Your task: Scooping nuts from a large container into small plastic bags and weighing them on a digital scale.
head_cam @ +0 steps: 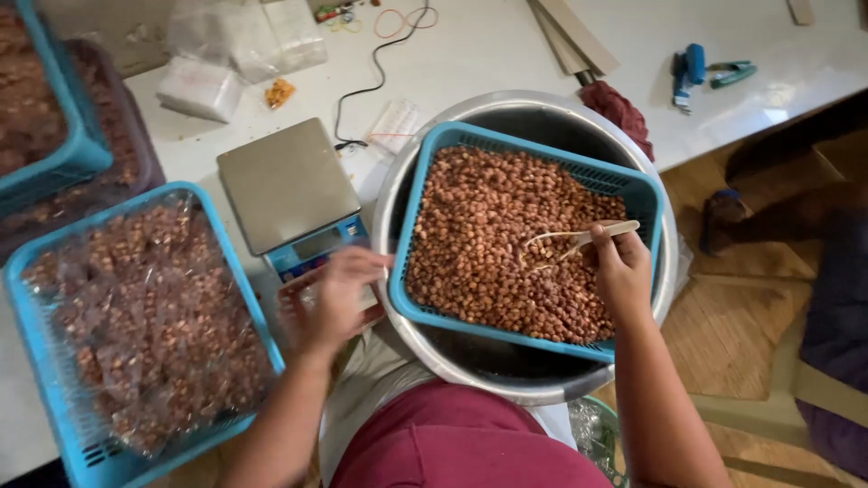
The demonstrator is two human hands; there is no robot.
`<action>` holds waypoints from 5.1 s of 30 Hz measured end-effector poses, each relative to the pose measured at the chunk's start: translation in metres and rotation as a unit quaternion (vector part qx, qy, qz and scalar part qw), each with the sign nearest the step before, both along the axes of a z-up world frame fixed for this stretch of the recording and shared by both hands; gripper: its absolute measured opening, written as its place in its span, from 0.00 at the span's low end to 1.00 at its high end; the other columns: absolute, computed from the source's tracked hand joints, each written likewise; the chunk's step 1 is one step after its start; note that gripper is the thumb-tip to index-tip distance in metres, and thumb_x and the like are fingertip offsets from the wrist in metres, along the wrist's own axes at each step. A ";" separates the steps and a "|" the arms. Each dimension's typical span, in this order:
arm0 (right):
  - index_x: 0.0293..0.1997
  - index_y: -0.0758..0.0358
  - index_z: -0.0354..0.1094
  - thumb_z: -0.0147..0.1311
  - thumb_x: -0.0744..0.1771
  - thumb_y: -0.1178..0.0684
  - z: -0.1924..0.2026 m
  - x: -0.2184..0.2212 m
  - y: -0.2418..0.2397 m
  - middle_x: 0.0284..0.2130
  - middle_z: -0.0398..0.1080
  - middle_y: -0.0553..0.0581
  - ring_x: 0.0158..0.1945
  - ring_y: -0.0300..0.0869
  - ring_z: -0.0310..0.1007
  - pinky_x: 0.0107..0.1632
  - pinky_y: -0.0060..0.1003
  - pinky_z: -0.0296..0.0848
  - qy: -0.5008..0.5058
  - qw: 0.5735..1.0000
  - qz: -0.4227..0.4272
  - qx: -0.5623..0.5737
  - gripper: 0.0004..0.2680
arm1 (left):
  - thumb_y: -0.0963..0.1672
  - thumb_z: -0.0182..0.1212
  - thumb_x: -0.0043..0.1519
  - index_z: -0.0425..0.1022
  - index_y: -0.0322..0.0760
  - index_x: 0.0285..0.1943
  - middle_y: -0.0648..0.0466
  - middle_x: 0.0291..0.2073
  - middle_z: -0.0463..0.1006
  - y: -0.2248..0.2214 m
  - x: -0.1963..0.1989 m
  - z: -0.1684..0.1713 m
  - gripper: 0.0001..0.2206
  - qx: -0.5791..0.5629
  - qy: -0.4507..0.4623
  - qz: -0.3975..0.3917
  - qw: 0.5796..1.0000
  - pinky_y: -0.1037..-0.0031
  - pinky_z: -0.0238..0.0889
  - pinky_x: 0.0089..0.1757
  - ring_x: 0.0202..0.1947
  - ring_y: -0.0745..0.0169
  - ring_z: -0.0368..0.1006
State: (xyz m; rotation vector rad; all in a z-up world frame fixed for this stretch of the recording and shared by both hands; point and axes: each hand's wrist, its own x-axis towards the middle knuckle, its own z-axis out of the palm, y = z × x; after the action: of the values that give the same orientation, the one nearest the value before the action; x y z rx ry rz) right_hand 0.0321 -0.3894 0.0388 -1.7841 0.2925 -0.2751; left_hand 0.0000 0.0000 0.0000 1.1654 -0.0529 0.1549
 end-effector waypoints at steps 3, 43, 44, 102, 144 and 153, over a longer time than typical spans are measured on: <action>0.45 0.66 0.73 0.54 0.73 0.54 0.010 0.003 0.026 0.23 0.70 0.57 0.25 0.36 0.68 0.32 0.28 0.68 -0.011 0.999 0.014 0.031 0.06 | 0.35 0.48 0.67 0.79 0.25 0.49 0.36 0.45 0.81 -0.044 -0.008 0.057 0.11 -0.033 0.009 -0.088 0.996 0.56 0.67 0.59 0.58 0.42 0.74; 0.47 0.65 0.73 0.51 0.73 0.53 -0.001 -0.010 0.036 0.23 0.69 0.57 0.22 0.37 0.69 0.27 0.26 0.66 -0.010 0.994 -0.016 0.109 0.07 | 0.35 0.47 0.68 0.82 0.45 0.31 0.55 0.51 0.83 -0.043 0.011 0.043 0.19 0.221 -0.083 -0.086 0.968 0.68 0.69 0.48 0.48 0.54 0.78; 0.47 0.65 0.73 0.51 0.73 0.53 -0.001 -0.009 0.035 0.23 0.69 0.57 0.22 0.37 0.69 0.28 0.27 0.67 -0.010 0.993 -0.015 0.114 0.07 | 0.34 0.46 0.66 0.81 0.44 0.29 0.55 0.51 0.83 -0.042 0.010 0.041 0.19 0.211 -0.087 -0.079 0.970 0.71 0.71 0.44 0.44 0.57 0.79; 0.45 0.70 0.72 0.51 0.73 0.57 0.069 -0.009 0.070 0.23 0.67 0.58 0.22 0.37 0.66 0.27 0.28 0.65 -0.032 0.999 0.003 0.041 0.06 | 0.43 0.68 0.64 0.81 0.37 0.43 0.49 0.34 0.84 -0.090 0.010 0.026 0.05 0.059 0.105 -0.220 0.968 0.69 0.78 0.37 0.38 0.60 0.82; 0.43 0.64 0.74 0.52 0.72 0.50 -0.066 -0.014 -0.053 0.37 0.77 0.65 0.49 0.64 0.74 0.52 0.57 0.69 0.117 0.960 -0.038 -0.253 0.08 | 0.38 0.70 0.60 0.70 0.34 0.71 0.34 0.74 0.54 0.076 0.106 -0.026 0.28 0.624 0.006 0.183 0.759 0.43 0.49 0.66 0.73 0.27 0.47; 0.39 0.66 0.73 0.57 0.70 0.52 -0.070 0.009 -0.024 0.21 0.71 0.62 0.23 0.45 0.74 0.30 0.40 0.77 0.116 0.992 -0.044 0.004 0.07 | 0.44 0.57 0.60 0.68 0.66 0.71 0.54 0.51 0.75 0.070 -0.021 -0.105 0.27 0.791 0.151 -0.128 0.579 0.51 0.78 0.40 0.50 0.45 0.79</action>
State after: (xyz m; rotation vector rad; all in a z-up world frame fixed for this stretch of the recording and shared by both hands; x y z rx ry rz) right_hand 0.0408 -0.4139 -0.0311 -1.8005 0.5368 -0.1281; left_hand -0.0208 0.0701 -0.1053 2.9779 -0.0499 -0.5044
